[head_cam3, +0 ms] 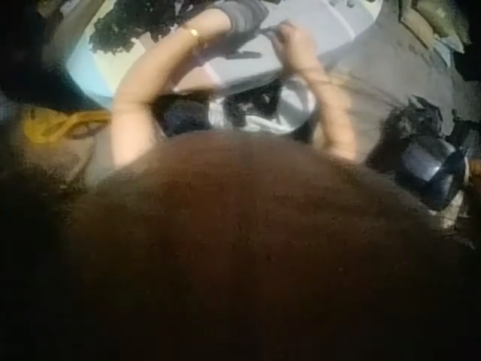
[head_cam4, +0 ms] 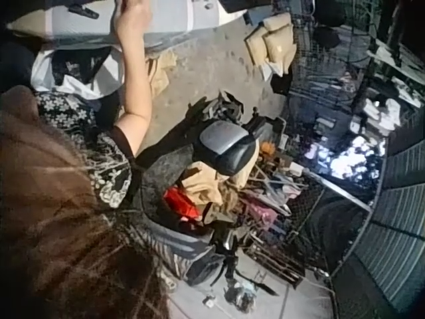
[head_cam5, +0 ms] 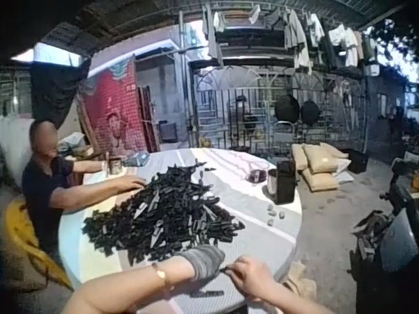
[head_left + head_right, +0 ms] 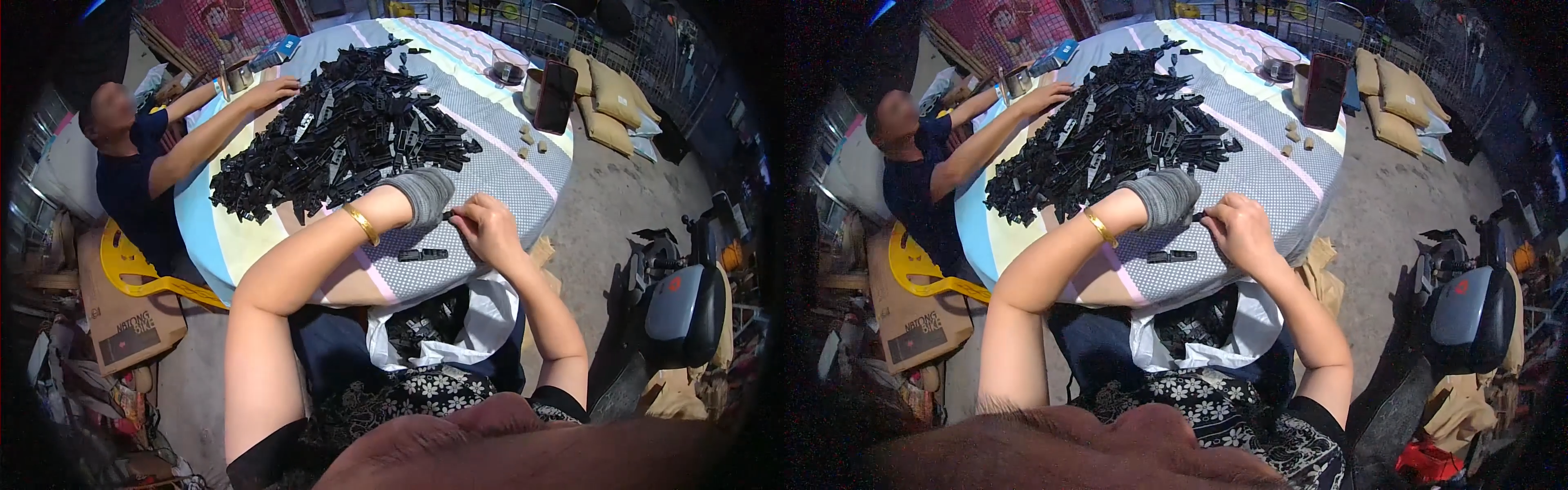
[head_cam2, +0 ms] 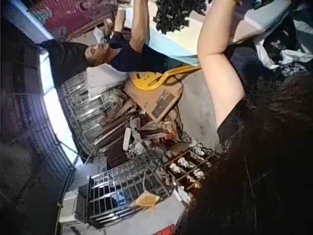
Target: Sorting and picking small black plastic parts from a large pile on a table.
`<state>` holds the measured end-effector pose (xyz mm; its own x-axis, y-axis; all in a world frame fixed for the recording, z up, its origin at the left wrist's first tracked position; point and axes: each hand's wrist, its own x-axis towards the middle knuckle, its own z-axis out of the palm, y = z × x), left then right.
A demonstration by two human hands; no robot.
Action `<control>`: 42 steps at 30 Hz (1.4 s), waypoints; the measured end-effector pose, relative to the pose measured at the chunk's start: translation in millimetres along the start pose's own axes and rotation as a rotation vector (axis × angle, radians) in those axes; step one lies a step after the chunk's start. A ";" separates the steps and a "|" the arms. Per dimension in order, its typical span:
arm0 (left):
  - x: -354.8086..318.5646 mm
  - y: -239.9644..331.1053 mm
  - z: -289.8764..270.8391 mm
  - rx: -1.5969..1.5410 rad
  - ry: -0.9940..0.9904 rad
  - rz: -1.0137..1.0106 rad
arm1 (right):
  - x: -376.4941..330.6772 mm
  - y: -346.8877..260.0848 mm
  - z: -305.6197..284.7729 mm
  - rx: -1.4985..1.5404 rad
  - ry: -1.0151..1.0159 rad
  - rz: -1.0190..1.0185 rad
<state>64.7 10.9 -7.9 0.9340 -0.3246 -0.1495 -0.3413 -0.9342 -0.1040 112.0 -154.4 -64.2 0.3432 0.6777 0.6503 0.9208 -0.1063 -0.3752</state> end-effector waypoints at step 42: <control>-65.7 -39.7 22.0 -0.625 0.933 -0.392 | -6.1 -68.1 -11.1 0.254 -0.254 -0.070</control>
<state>14.5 72.6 -15.6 0.7682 0.2583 0.5858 -0.1462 -0.8200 0.5534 49.2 -159.4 -35.3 0.1945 0.8396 0.5072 0.8540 0.1094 -0.5087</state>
